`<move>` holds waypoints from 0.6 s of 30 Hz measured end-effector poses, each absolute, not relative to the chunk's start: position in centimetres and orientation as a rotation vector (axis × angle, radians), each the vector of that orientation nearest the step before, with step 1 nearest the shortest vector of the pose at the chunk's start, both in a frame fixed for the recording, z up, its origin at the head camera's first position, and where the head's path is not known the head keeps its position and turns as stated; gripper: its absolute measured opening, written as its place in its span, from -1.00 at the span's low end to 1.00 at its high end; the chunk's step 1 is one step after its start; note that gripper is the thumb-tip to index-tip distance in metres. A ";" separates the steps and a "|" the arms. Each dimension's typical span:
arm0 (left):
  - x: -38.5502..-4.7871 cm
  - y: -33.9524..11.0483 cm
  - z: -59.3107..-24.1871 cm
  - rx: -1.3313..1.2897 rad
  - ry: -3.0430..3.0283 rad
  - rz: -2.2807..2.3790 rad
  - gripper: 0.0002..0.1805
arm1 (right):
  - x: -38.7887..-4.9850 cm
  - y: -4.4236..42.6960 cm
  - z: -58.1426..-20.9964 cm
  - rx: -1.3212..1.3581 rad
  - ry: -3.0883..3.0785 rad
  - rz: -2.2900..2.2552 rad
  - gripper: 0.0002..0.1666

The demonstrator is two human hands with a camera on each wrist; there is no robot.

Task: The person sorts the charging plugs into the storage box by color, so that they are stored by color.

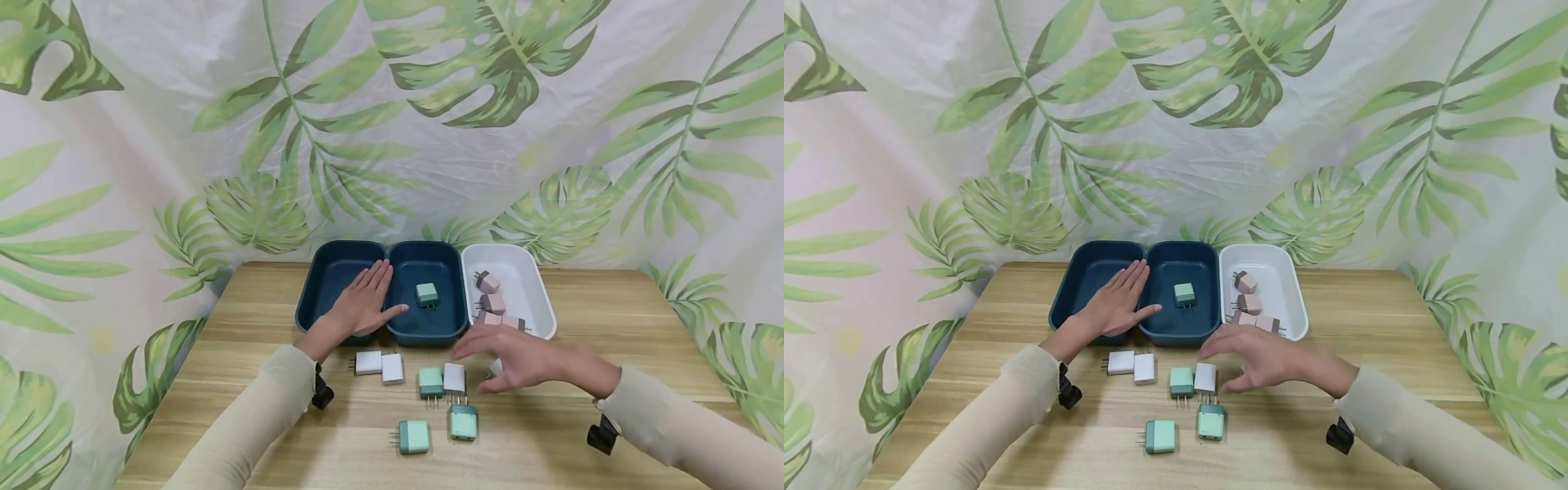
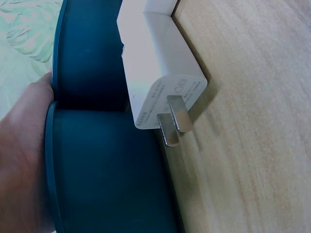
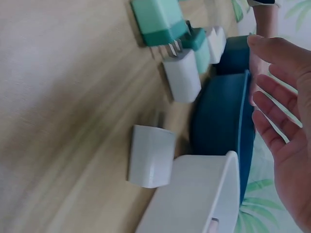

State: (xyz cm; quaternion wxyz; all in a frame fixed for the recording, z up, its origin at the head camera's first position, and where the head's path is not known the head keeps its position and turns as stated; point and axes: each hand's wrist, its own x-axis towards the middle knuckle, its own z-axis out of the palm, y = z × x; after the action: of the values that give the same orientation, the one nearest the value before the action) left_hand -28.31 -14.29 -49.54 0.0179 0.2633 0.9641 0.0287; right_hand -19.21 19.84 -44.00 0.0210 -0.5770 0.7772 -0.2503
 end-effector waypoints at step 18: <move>-28.6 -14.3 -49.8 0.809 2.976 0.135 0.09 | -16.6 20.0 -47.0 -1.747 2.261 -0.739 -0.36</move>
State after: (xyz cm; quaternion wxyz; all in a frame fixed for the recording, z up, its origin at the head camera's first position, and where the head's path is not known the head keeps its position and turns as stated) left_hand -28.62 -14.32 -49.77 0.0275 0.2620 0.9637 0.0436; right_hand -16.64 20.00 -47.04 0.0948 -0.5894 0.7626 -0.2492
